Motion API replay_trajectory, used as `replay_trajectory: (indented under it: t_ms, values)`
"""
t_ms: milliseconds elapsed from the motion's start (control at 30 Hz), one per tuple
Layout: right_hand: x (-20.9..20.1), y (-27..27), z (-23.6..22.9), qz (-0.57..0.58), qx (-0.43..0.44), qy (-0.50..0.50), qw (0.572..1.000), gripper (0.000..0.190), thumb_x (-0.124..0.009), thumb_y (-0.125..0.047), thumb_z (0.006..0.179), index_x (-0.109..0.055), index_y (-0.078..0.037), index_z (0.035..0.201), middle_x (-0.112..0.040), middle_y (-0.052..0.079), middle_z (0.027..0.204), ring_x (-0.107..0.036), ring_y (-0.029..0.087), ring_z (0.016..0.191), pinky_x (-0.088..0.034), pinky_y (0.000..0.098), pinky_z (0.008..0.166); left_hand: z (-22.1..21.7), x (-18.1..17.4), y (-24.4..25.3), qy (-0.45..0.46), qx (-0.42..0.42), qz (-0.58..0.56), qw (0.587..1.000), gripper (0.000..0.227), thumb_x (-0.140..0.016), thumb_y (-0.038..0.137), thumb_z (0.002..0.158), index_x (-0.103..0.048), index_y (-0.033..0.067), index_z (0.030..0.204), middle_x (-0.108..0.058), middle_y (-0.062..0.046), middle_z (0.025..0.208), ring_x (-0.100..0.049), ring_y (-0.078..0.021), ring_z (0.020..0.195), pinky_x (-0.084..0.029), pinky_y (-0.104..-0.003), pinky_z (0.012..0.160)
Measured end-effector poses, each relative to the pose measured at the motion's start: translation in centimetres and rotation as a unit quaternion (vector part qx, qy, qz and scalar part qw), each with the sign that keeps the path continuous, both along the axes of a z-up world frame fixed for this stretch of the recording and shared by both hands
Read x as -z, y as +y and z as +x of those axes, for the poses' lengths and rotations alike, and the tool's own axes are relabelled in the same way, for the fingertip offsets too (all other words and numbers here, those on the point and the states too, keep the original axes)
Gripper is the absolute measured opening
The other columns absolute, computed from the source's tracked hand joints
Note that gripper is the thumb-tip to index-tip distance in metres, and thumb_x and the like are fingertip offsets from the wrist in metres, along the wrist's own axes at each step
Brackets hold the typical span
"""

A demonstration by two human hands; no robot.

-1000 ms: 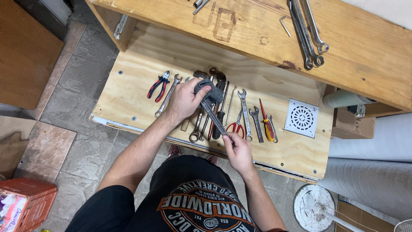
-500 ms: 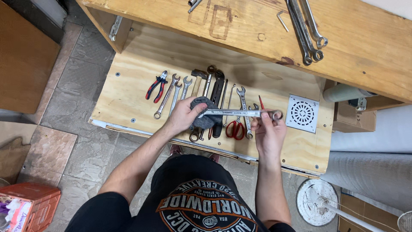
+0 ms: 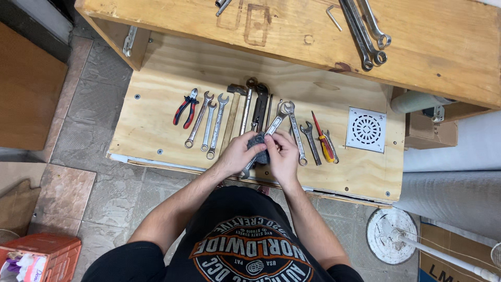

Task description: The person cleans a variety of wrenches and other hand tools by wiping them with a cloth and using a small abrasive block.

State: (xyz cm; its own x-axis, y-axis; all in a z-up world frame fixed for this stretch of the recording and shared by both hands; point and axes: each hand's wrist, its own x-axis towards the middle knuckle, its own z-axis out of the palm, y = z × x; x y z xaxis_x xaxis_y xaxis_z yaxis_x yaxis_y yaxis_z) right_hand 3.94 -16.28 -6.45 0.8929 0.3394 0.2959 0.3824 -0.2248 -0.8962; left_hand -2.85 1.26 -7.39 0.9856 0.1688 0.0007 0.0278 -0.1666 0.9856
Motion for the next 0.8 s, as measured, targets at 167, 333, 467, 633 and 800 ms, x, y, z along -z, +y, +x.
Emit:
replay_trajectory:
  t_ms: [167, 333, 467, 633, 800]
  values:
    - [-2.0, 0.1, -2.5, -0.037, 0.018, -0.029, 0.999, 0.029, -0.064, -0.017, 0.117, -0.074, -0.001, 0.139, -0.061, 0.022, 0.142, -0.065, 0.043, 0.132, -0.050, 0.0559, 0.117, 1.4, 1.1, -1.7, 0.001, -0.079, -0.154, 0.985, 0.023, -0.085, 0.025, 0.105, -0.079, 0.0097, 0.122, -0.078, -0.004, 0.088, -0.072, -0.0128, 0.081, -0.062, -0.026, 0.067]
    - [-0.4, 0.1, -4.6, -0.083, 0.000, 0.003, 0.997, 0.074, -0.075, -0.030, 0.110, -0.041, 0.010, 0.163, -0.047, 0.035, 0.147, -0.051, 0.061, 0.142, -0.041, 0.0665, 0.124, 2.7, -0.5, -1.8, -0.023, -0.153, -0.226, 0.962, 0.023, -0.085, 0.019, 0.105, -0.074, 0.0073, 0.121, -0.078, -0.008, 0.091, -0.076, -0.0159, 0.080, -0.064, -0.026, 0.065]
    - [2.0, -0.6, -5.1, 0.018, -0.087, 0.249, 0.964, 0.044, -0.060, -0.017, 0.117, -0.055, 0.003, 0.156, -0.085, 0.023, 0.085, -0.082, 0.026, 0.058, -0.065, 0.0333, 0.049, 3.4, -4.3, -0.6, -0.047, -0.218, -0.245, 0.944, 0.036, -0.088, 0.019, 0.103, -0.071, 0.0087, 0.133, -0.078, -0.012, 0.108, -0.074, -0.0218, 0.091, -0.068, -0.038, 0.076]
    - [4.0, -4.4, -4.9, 0.078, -0.148, 0.275, 0.947, 0.019, -0.064, -0.013, 0.115, -0.069, 0.003, 0.124, -0.086, 0.023, 0.085, -0.082, 0.024, 0.056, -0.062, 0.0291, 0.045, 4.5, -4.8, 2.5, -0.112, -0.272, -0.310, 0.904, 0.040, -0.082, 0.012, 0.107, -0.063, 0.0079, 0.142, -0.073, -0.007, 0.114, -0.077, -0.0190, 0.096, -0.075, -0.039, 0.082]
    - [3.2, -8.9, -1.6, 0.099, -0.013, 0.272, 0.957, 0.012, -0.080, -0.003, 0.103, -0.074, 0.003, 0.112, -0.078, 0.017, 0.067, -0.070, 0.014, 0.050, -0.057, 0.0244, 0.045, 3.3, -3.8, 3.5, -0.065, -0.224, -0.215, 0.948, 0.037, -0.088, 0.021, 0.106, -0.070, 0.0117, 0.137, -0.072, -0.003, 0.109, -0.070, -0.0126, 0.097, -0.067, -0.031, 0.083]
